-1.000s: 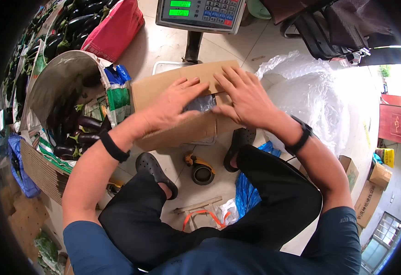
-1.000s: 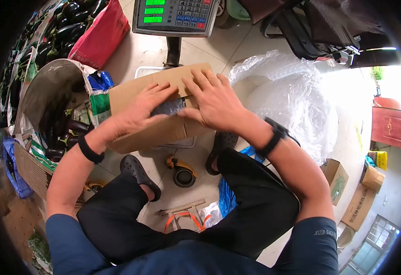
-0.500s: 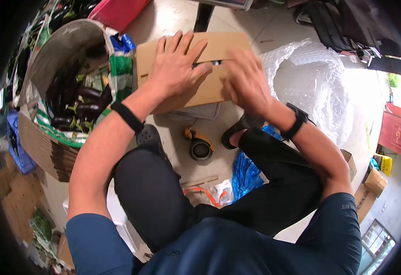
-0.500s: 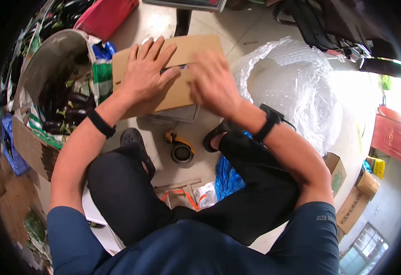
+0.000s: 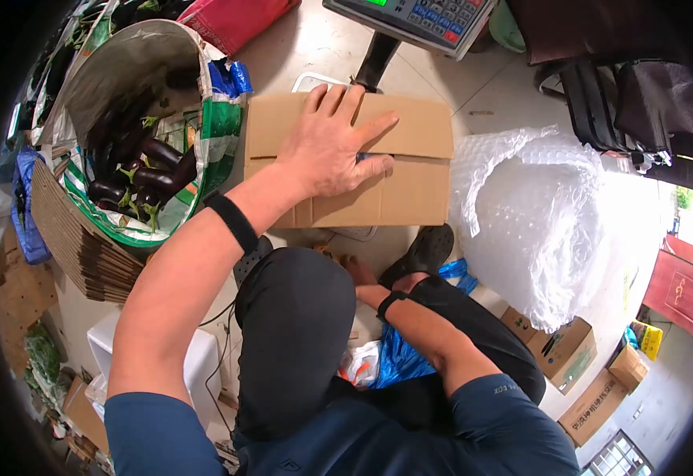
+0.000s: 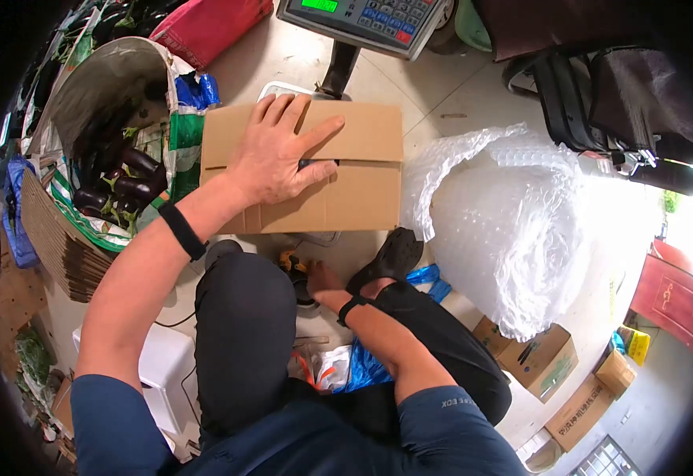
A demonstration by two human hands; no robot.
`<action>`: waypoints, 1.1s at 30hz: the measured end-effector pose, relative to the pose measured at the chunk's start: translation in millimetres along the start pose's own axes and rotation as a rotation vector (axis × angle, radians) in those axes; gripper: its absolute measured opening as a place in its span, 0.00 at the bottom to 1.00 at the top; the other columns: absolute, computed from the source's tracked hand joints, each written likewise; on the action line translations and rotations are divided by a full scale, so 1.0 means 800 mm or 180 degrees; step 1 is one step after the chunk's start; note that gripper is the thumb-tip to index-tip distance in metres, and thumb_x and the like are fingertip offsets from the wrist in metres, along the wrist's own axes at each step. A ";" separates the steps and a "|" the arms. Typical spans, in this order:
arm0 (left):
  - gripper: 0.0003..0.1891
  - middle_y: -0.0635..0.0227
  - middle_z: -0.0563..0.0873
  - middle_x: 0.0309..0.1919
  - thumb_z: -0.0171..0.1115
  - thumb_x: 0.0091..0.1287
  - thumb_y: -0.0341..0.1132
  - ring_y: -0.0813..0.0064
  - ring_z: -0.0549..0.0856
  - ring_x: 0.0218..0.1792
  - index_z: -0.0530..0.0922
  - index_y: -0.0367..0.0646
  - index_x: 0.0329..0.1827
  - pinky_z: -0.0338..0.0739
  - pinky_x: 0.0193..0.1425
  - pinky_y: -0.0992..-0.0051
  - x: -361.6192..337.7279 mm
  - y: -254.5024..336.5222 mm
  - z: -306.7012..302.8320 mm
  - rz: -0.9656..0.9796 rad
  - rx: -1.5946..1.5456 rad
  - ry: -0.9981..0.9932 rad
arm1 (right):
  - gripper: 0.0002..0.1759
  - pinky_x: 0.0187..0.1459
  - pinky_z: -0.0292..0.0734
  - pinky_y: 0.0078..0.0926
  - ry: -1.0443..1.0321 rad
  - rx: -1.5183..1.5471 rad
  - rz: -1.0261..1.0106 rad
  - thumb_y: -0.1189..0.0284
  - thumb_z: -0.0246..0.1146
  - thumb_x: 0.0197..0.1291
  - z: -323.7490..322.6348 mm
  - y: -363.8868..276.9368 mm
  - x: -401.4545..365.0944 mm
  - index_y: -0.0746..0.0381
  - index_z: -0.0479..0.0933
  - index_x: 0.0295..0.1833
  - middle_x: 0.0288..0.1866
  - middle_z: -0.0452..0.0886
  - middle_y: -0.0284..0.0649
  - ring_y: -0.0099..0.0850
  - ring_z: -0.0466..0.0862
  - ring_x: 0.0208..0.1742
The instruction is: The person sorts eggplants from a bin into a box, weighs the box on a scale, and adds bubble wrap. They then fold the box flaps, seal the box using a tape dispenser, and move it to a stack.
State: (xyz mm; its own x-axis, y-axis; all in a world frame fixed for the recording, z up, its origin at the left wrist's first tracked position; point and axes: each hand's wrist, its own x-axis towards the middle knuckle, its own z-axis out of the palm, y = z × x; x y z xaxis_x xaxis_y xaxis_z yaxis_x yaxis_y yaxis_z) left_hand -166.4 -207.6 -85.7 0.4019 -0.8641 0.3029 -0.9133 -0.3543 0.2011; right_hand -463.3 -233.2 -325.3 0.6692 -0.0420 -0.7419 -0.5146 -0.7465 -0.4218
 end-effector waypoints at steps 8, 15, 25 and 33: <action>0.36 0.54 0.69 0.75 0.61 0.66 0.66 0.48 0.66 0.75 0.74 0.60 0.74 0.55 0.81 0.45 0.003 -0.003 0.000 0.0878 -0.0718 -0.0599 | 0.20 0.52 0.84 0.48 -0.1202 -0.0938 -0.1124 0.72 0.67 0.50 -0.217 0.001 -0.108 0.67 0.83 0.51 0.48 0.87 0.58 0.55 0.87 0.52; 0.51 0.49 0.62 0.80 0.56 0.63 0.74 0.48 0.58 0.81 0.65 0.44 0.80 0.44 0.84 0.43 0.011 0.013 0.009 -0.0340 0.0152 -0.0222 | 0.31 0.58 0.78 0.30 0.0262 0.1267 -0.0997 0.72 0.70 0.44 -0.447 -0.024 -0.256 0.68 0.78 0.58 0.51 0.85 0.41 0.32 0.85 0.52; 0.49 0.50 0.74 0.70 0.61 0.60 0.72 0.50 0.72 0.70 0.70 0.41 0.74 0.59 0.77 0.49 0.010 0.008 -0.006 -0.0102 -0.0001 -0.0063 | 0.14 0.54 0.81 0.27 0.1262 0.5564 -0.1467 0.71 0.66 0.61 -0.478 -0.046 -0.010 0.66 0.83 0.51 0.45 0.87 0.40 0.32 0.86 0.46; 0.50 0.50 0.74 0.69 0.59 0.62 0.73 0.51 0.72 0.71 0.70 0.39 0.74 0.59 0.78 0.51 0.003 -0.020 -0.022 0.0728 -0.0250 -0.0509 | 0.12 0.53 0.81 0.28 0.2894 0.4873 -0.1459 0.78 0.66 0.58 -0.392 -0.072 -0.053 0.63 0.77 0.49 0.43 0.80 0.36 0.29 0.85 0.45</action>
State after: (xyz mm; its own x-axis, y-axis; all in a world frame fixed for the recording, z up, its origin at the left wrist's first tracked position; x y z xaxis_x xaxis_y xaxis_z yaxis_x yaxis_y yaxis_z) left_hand -149.5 -198.0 -72.1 0.1649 -0.9660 0.1992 -0.9685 -0.1204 0.2179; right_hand -293.8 -396.4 -106.3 0.6617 -0.7260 -0.1872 0.1394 0.3645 -0.9207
